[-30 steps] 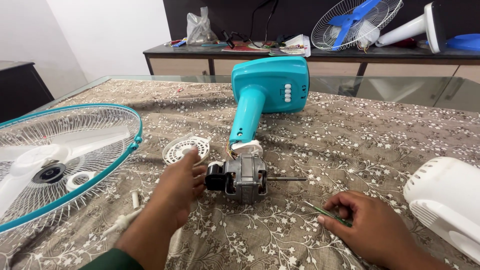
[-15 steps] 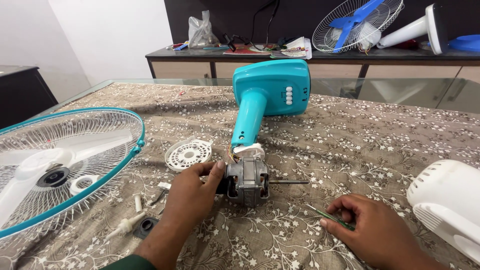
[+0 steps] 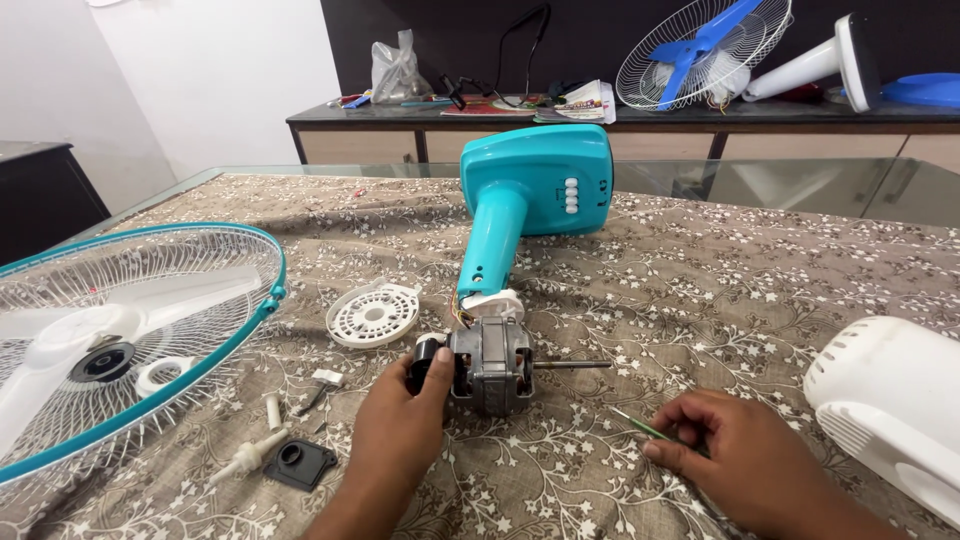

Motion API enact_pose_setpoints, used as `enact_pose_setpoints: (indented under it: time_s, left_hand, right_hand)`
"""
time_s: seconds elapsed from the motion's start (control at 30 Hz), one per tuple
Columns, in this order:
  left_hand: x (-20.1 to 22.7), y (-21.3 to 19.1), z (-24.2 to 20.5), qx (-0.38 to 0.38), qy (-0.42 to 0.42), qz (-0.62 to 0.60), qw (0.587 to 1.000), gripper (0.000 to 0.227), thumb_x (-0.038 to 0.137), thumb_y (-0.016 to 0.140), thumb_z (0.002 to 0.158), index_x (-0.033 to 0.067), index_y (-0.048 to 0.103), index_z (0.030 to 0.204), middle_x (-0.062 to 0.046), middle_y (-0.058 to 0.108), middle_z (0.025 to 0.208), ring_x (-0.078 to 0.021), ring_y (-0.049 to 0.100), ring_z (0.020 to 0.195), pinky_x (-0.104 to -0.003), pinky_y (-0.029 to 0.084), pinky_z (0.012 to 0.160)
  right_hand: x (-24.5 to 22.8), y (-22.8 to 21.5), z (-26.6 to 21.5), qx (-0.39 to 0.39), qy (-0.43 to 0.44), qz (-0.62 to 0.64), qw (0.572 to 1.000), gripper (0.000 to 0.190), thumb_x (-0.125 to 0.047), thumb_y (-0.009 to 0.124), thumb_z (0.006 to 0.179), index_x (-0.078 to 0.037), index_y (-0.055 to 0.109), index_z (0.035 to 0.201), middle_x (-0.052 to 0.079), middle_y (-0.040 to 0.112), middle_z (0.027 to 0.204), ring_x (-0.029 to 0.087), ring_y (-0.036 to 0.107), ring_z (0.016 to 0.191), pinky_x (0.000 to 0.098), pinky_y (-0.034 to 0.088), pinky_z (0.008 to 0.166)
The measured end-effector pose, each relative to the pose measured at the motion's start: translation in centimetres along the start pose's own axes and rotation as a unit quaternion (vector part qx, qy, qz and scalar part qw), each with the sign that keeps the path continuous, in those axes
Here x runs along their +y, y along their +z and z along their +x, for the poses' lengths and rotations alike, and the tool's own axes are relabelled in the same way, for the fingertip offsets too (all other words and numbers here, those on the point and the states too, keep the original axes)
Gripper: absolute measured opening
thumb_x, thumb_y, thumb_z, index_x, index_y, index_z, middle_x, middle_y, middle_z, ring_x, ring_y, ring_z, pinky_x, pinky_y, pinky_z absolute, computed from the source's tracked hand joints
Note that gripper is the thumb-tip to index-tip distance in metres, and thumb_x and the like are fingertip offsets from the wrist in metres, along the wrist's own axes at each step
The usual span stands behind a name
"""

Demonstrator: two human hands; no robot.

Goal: The person disassembles a teal electric fan on a table, using a screwdriver to remove screws from the motor housing and fan head. They separate the motor from the fan head and place components on the table.

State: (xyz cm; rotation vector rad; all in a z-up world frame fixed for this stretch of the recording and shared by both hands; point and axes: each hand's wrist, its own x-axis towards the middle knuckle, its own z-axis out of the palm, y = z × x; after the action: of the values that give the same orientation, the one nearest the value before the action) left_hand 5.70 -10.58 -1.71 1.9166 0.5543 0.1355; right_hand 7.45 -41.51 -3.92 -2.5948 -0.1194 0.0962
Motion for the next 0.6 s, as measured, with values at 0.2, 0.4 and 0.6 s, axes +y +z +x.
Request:
enact_pose_setpoints:
  time_s: [0.2,0.4,0.6]
  left_hand:
    - [0.6,-1.2,1.4,-0.086,-0.056,-0.066,0.993,0.061,0.059,0.058,0.094,0.0014,0.076,0.103,-0.01,0.069,0.076,-0.0185,0.063,0.067,-0.034,0.052,0.063]
    - [1.2,-1.5,2.6,-0.115,-0.078,-0.065,0.988,0.062,0.059,0.064,0.093,-0.002,0.072,0.093,-0.011,0.068,0.076,-0.0193,0.061,0.065,-0.035,0.05,0.062]
    - [1.0,-1.2,2.2,-0.095,-0.078,-0.076,0.989,0.063,0.06,0.065,0.091,-0.0024,0.075,0.091,-0.012,0.07,0.074,-0.0194,0.063,0.063,-0.035,0.054,0.064]
  right_hand:
    - [-0.5,-1.2,0.4,-0.08,0.054,0.007,0.995,0.036,-0.03,0.088,0.084,-0.011,0.076,0.112,0.0,0.062,0.077,0.011,0.055,0.069,0.0282,0.048,0.064]
    - [-1.3,-2.1,0.5,-0.107,0.044,-0.041,0.992,0.036,-0.028,0.088,0.084,-0.014,0.076,0.115,-0.001,0.063,0.078,0.01,0.055,0.07,0.0264,0.049,0.066]
    - [-1.9,-3.5,0.3,-0.111,0.099,-0.051,0.988,0.027,-0.025,0.082,0.089,-0.015,0.079,0.114,0.001,0.072,0.08,0.013,0.061,0.07,0.0277,0.051,0.067]
